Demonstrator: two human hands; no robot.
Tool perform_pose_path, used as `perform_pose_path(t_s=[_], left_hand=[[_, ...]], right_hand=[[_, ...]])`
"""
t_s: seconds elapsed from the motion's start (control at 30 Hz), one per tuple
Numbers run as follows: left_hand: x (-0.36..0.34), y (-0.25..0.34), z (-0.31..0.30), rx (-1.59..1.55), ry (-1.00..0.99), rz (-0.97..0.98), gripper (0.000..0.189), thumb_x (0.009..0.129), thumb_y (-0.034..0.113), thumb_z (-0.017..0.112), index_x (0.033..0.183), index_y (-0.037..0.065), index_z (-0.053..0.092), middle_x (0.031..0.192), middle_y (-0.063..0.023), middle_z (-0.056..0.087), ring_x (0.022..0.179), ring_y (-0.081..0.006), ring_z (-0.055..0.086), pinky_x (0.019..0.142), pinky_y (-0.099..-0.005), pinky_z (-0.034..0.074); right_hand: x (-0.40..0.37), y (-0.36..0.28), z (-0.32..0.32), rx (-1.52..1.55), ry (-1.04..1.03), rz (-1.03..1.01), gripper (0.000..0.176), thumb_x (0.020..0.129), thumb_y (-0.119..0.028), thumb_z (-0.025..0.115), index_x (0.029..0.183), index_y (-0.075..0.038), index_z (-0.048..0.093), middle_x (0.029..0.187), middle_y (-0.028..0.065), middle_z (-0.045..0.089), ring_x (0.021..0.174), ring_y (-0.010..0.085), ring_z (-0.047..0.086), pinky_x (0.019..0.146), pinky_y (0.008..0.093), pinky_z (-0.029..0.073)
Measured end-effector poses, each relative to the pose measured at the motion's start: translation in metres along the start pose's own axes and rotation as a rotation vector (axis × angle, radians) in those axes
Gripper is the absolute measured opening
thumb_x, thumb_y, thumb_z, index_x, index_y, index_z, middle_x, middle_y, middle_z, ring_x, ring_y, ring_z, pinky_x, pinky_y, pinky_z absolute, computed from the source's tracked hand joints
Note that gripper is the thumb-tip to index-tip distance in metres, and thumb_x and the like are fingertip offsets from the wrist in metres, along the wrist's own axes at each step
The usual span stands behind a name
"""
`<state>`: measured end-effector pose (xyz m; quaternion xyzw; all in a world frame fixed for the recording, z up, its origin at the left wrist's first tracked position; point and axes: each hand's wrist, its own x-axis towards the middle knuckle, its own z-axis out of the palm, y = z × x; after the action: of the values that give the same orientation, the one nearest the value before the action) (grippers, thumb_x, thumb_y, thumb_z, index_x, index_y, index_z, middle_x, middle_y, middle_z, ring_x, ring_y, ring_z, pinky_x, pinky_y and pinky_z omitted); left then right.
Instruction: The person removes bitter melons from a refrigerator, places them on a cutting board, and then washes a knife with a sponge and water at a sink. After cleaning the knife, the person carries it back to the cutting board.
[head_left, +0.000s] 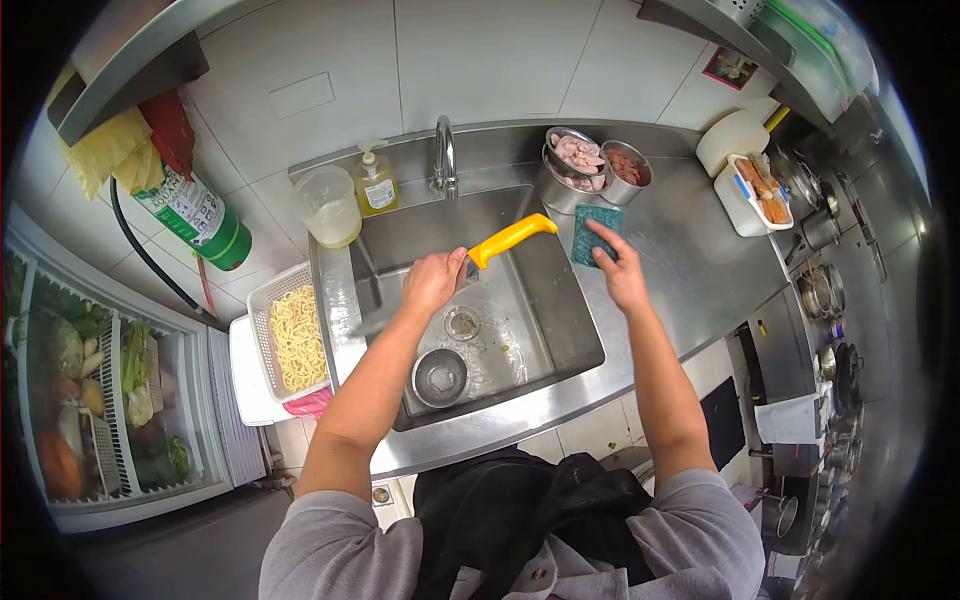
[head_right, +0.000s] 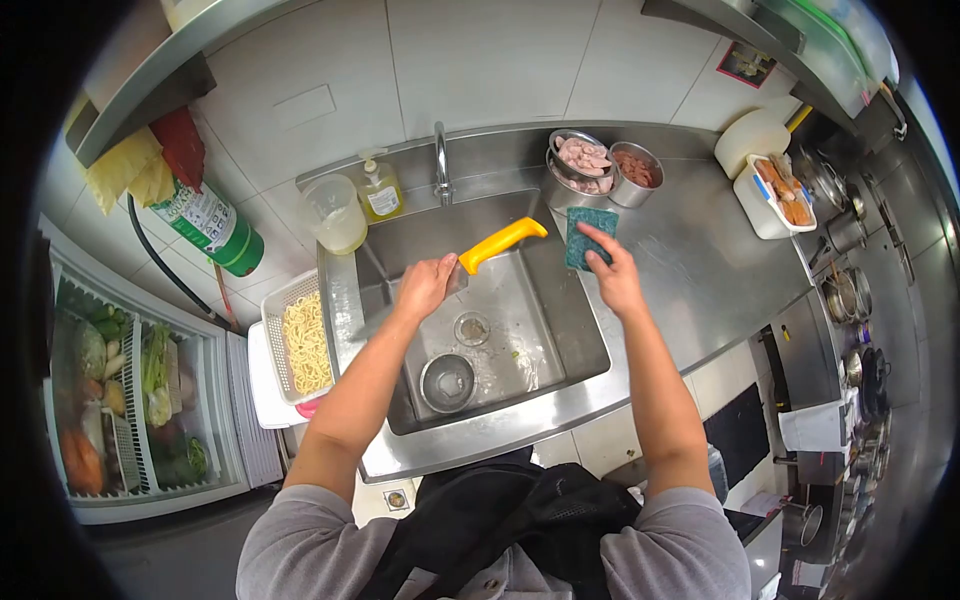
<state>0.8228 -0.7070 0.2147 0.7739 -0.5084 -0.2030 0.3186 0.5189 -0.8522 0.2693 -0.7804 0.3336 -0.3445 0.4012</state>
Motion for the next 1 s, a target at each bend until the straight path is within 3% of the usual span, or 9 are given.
perform_pose_path(t_s=[0.07, 0.13, 0.3, 0.37, 0.5, 0.6, 0.83, 0.93, 1.0], left_hand=[[-0.004, 0.021, -0.019, 0.131, -0.016, 0.000, 0.059, 0.104, 0.050, 0.040, 0.082, 0.007, 0.073, 0.083, -0.0206, 0.071, 0.082, -0.0436, 0.067, 0.076, -0.0531, 0.051], [-0.002, 0.038, -0.031, 0.272, -0.032, 0.018, 0.057, 0.104, 0.050, 0.040, 0.085, 0.008, 0.074, 0.086, -0.0207, 0.072, 0.085, -0.0429, 0.068, 0.077, -0.0526, 0.053], [0.003, 0.069, -0.036, 0.429, -0.123, 0.136, 0.054, 0.102, 0.051, 0.043, 0.092, 0.009, 0.076, 0.095, -0.0215, 0.072, 0.092, -0.0421, 0.069, 0.082, -0.0521, 0.054], [0.000, 0.069, -0.039, 0.470, -0.132, 0.138, 0.053, 0.102, 0.051, 0.045, 0.092, 0.009, 0.076, 0.095, -0.0214, 0.072, 0.092, -0.0420, 0.069, 0.082, -0.0520, 0.054], [-0.003, 0.063, -0.046, 0.498, -0.163, 0.119, 0.051, 0.101, 0.049, 0.048, 0.091, 0.008, 0.076, 0.095, -0.0207, 0.073, 0.093, -0.0415, 0.070, 0.082, -0.0519, 0.055], [-0.004, 0.064, -0.048, 0.458, -0.158, 0.092, 0.051, 0.100, 0.050, 0.049, 0.090, 0.009, 0.076, 0.093, -0.0211, 0.073, 0.093, -0.0419, 0.069, 0.082, -0.0518, 0.054], [0.000, 0.066, -0.053, 0.355, -0.229, 0.057, 0.050, 0.100, 0.051, 0.049, 0.088, 0.010, 0.075, 0.092, -0.0219, 0.072, 0.094, -0.0434, 0.068, 0.083, -0.0528, 0.053], [0.004, 0.067, -0.047, 0.255, -0.247, 0.047, 0.050, 0.100, 0.049, 0.048, 0.088, 0.009, 0.075, 0.092, -0.0223, 0.072, 0.094, -0.0440, 0.067, 0.083, -0.0538, 0.052], [0.007, 0.062, -0.045, 0.208, -0.254, 0.020, 0.049, 0.100, 0.048, 0.048, 0.089, 0.008, 0.075, 0.093, -0.0238, 0.071, 0.095, -0.0453, 0.066, 0.085, -0.0546, 0.051]], right_hand=[[-0.006, -0.045, -0.012, 0.001, 0.027, -0.048, 0.047, 0.092, -0.006, 0.061, 0.138, -0.013, 0.061, 0.126, 0.0116, 0.065, 0.115, 0.0237, 0.057, 0.104, 0.0357, 0.043], [-0.008, -0.071, -0.006, -0.212, -0.138, -0.236, 0.053, 0.090, -0.006, 0.061, 0.142, -0.017, 0.058, 0.125, 0.0141, 0.062, 0.120, 0.0257, 0.053, 0.105, 0.0363, 0.041], [-0.007, -0.081, 0.059, -0.131, -0.342, -0.139, 0.059, 0.090, -0.014, 0.064, 0.147, -0.025, 0.051, 0.120, 0.0178, 0.052, 0.117, 0.0315, 0.053, 0.103, 0.0396, 0.043], [-0.008, -0.094, 0.075, -0.592, -0.391, 0.010, 0.063, 0.091, -0.023, 0.067, 0.150, -0.028, 0.046, 0.117, 0.0195, 0.052, 0.114, 0.0361, 0.054, 0.099, 0.0421, 0.046], [-0.004, -0.092, 0.063, -0.848, -0.349, -0.178, 0.078, 0.077, -0.036, 0.082, 0.147, -0.026, 0.047, 0.130, 0.0222, 0.049, 0.116, 0.0406, 0.056, 0.098, 0.0475, 0.048], [0.002, -0.075, 0.065, -0.684, -0.374, -0.410, 0.091, 0.069, -0.036, 0.088, 0.147, -0.022, 0.044, 0.141, 0.0210, 0.045, 0.124, 0.0406, 0.053, 0.101, 0.0490, 0.046], [0.004, -0.088, 0.083, -1.041, -0.340, -0.499, 0.085, 0.071, -0.027, 0.086, 0.145, -0.017, 0.044, 0.141, 0.0172, 0.046, 0.123, 0.0415, 0.054, 0.099, 0.0495, 0.046], [0.007, -0.076, 0.094, -1.121, -0.160, -0.626, 0.078, 0.071, -0.016, 0.080, 0.142, -0.015, 0.047, 0.135, 0.0153, 0.049, 0.114, 0.0369, 0.056, 0.095, 0.0476, 0.046], [0.018, -0.070, 0.100, -1.066, -0.050, -0.692, 0.073, 0.070, -0.010, 0.073, 0.140, -0.016, 0.050, 0.117, 0.0148, 0.059, 0.098, 0.0343, 0.062, 0.090, 0.0456, 0.047]])
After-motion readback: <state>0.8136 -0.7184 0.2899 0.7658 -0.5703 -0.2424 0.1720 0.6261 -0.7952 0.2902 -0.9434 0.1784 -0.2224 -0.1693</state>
